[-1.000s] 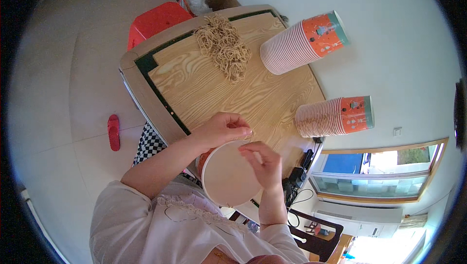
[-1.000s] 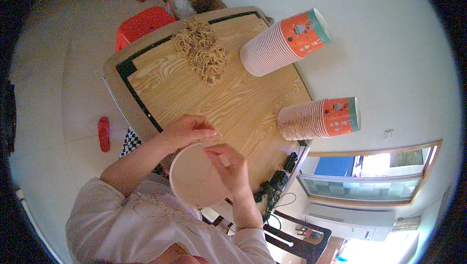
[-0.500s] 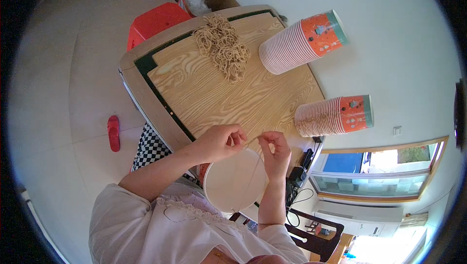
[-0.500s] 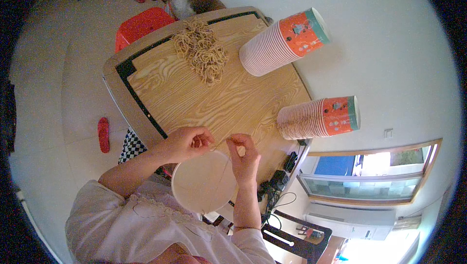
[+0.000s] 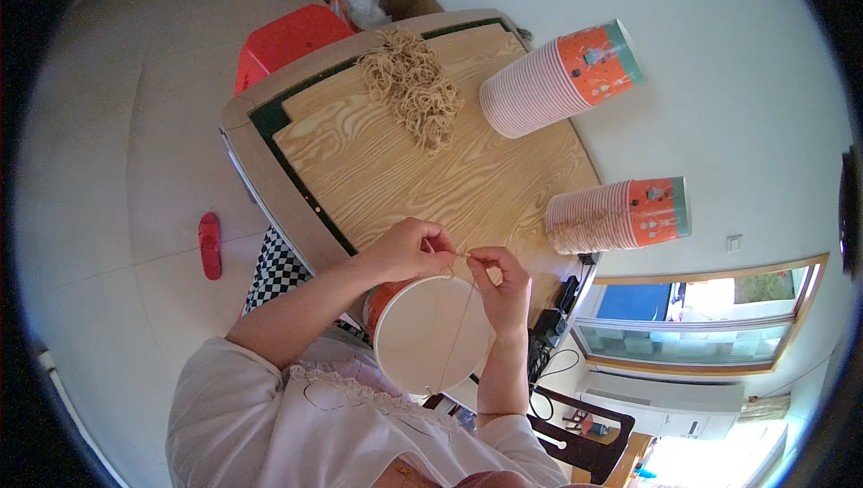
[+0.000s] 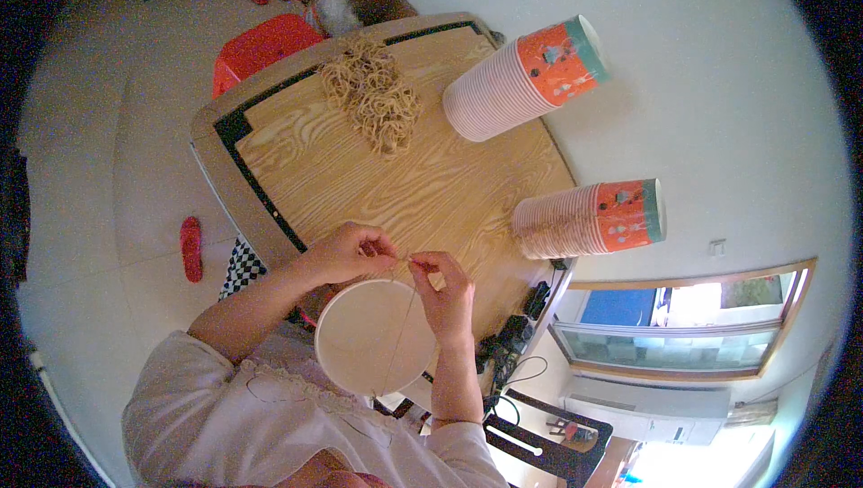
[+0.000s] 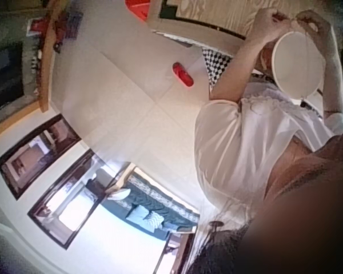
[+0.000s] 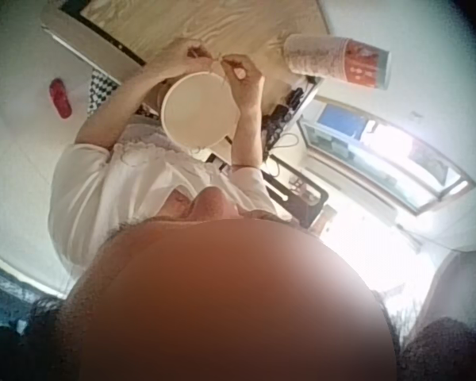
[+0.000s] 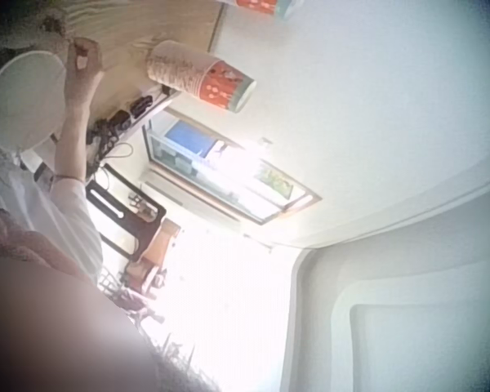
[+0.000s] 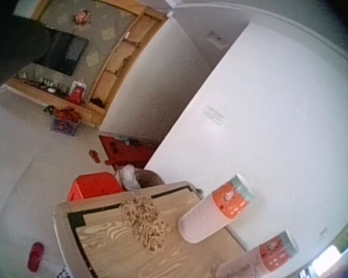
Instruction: Tying pieces of string through pre-punched holes in paper cups.
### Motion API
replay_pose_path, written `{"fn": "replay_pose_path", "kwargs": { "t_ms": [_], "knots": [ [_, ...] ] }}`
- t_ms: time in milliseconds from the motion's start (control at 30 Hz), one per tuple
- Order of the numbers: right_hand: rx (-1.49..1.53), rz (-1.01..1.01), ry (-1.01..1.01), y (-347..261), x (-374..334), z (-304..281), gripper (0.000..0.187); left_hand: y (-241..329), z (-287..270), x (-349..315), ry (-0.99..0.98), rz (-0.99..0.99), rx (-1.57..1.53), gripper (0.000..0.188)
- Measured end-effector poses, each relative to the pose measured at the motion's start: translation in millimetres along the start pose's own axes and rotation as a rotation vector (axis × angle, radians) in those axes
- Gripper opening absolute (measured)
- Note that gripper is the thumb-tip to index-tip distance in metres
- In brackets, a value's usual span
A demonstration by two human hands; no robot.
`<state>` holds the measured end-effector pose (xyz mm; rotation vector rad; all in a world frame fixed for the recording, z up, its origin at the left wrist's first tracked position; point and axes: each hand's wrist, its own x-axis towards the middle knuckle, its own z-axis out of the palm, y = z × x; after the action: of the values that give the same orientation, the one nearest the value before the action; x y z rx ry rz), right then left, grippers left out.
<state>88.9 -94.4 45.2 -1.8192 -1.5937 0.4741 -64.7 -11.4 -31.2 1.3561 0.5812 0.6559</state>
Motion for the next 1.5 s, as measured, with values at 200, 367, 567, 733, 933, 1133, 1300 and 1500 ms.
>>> {"fn": "replay_pose_path", "kwargs": {
  "t_ms": [200,367,567,733,933,1133,1300,1500],
  "knots": [
    [0.018,-0.02,-0.016,-4.2,0.6,1.5,0.012,5.4,4.2,5.7,-0.022,-0.021,-0.096,0.018],
    [0.011,-0.009,-0.026,-7.9,-0.6,2.4,0.012,-7.5,4.7,7.0,-0.058,-0.018,-0.052,0.018],
    [0.054,-0.037,0.025,0.4,-3.7,-9.2,0.014,8.8,-4.3,-2.6,-0.174,-0.059,-0.037,0.021],
    [0.075,0.031,0.042,-0.4,-8.1,-19.0,0.015,6.4,-8.9,-6.7,-0.202,-0.04,0.005,0.021],
    [0.101,0.083,0.012,5.1,-10.4,-30.6,0.015,15.6,-11.1,-15.1,-0.193,-0.063,0.001,0.023],
    [0.217,0.044,0.111,8.7,-9.8,-30.5,0.013,33.1,-7.5,-32.0,-0.139,-0.045,0.176,0.023],
    [0.275,0.07,0.107,10.8,-10.3,-28.0,0.014,26.6,-2.3,-23.5,-0.087,0.029,0.128,0.023],
    [0.251,0.022,0.056,10.1,-6.6,-25.0,0.013,18.0,3.2,1.8,-0.185,-0.103,0.069,0.022]
  ]
}}
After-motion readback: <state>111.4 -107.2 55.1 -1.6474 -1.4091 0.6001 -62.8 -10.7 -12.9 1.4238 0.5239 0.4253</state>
